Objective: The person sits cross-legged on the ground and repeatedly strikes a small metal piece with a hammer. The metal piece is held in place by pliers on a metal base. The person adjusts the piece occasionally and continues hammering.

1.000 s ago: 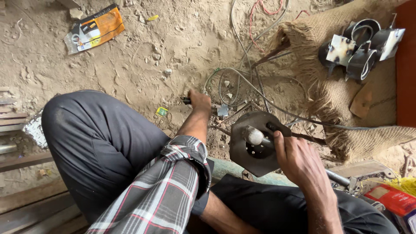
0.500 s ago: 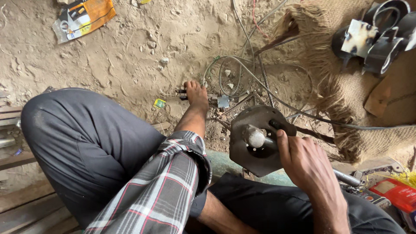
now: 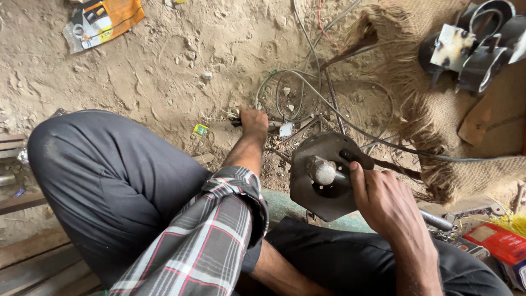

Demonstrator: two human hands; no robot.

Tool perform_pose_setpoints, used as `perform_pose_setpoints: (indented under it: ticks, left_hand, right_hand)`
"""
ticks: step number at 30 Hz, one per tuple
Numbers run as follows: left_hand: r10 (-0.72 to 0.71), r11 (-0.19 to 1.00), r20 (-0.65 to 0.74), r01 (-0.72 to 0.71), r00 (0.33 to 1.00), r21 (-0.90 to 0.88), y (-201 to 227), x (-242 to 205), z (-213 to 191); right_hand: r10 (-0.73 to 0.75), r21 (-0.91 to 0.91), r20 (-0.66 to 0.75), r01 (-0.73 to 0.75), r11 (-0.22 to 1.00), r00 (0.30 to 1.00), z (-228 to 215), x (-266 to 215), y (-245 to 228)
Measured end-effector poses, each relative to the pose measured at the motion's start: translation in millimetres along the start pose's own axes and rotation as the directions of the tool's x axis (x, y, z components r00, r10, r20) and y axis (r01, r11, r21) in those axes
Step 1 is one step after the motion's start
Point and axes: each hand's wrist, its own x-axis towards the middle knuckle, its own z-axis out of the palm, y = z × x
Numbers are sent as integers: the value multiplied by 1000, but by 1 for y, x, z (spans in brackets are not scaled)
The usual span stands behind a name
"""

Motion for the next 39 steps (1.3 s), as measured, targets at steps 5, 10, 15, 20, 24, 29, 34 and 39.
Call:
perform_pose_setpoints:
  ticks: [5,10,15,20,24,29,34,39]
  left_hand:
    - [-42,993,-16,40,999,-109,-3,-8,-2]
    - [-98,951,-11,91,995,-295,-28,-36,-35]
    - [-109,876,-9,92,994,-474,-46,-60,-70]
    - [-220,709,0,161,975,-687,-56,-66,-94]
    - [-194,748,46,178,980,-640,-82,-81,-120]
    - [-72,905,73,96,995,-415,-124,-124,-172]
    - [91,971,-58,-102,994,-217,-140,-171,-208]
    - [210,897,-263,-293,942,-331,-139,-208,-199]
  right_hand:
    - [-261,-39,-173,258,965,950,12,-7,11]
    - [0,32,-63,2,999,998,17,0,13]
    - [60,62,-75,-56,997,995,25,4,16]
    - [-7,78,-199,23,997,980,36,4,21]
    - [-77,17,-282,86,996,956,37,2,21]
    - [5,81,-213,12,997,977,25,2,11]
    - [135,61,-183,-126,990,974,15,0,10]
    - [229,109,-367,-203,973,901,11,4,28]
